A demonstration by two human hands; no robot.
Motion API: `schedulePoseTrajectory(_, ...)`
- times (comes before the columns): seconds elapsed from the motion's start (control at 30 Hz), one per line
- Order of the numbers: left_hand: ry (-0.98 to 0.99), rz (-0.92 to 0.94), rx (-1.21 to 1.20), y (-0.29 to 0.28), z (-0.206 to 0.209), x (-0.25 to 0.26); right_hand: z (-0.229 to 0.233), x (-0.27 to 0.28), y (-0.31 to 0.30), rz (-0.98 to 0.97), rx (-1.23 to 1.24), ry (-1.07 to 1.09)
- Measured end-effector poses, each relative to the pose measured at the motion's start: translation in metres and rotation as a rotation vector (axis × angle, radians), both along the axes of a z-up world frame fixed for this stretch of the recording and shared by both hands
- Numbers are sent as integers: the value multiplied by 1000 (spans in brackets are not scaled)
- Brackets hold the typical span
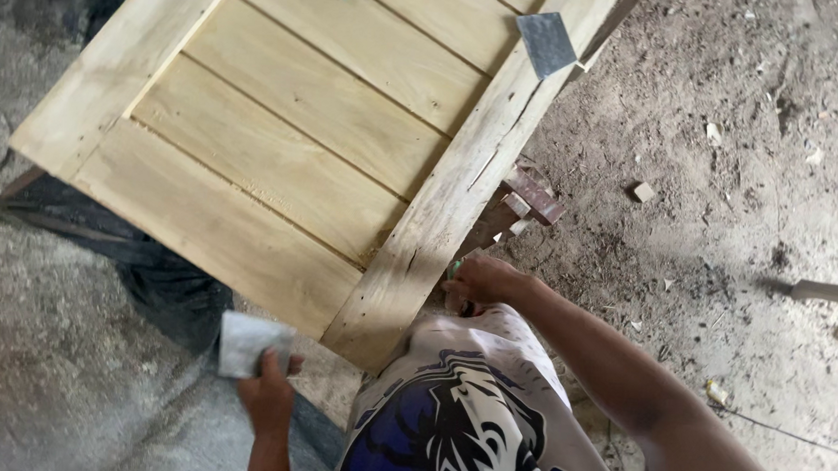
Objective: The person is sanding the surfaces and edges of a wooden door and its frame by hand using small pieces of sandpaper, moving the paper in a back-and-forth motion.
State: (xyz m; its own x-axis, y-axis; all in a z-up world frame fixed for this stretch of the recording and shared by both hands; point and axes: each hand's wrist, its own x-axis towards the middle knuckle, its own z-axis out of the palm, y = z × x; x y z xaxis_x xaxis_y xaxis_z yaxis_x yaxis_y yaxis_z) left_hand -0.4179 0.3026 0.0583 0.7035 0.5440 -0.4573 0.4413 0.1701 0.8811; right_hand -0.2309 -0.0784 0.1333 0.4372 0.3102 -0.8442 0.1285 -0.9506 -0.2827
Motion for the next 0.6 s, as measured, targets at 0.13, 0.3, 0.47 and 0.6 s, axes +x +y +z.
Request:
schedulePoseTrajectory(0.13, -185, -526, 418, -76, 20, 86, 3, -31, -29, -251, 559, -219)
schedulePoseTrajectory(0.3, -175, -1142, 661, -231, 75, 190, -14, -25, -44, -620, 1332, -140)
schedulePoseTrajectory(0.47, -796, -1330, 639, -335, 55, 257, -43, 55, -100, -1606, 513, -320)
schedulePoseTrajectory(0.6, -610, -1251, 465, -357, 11, 321, -59, 106, -157, -1870, 1132, -305)
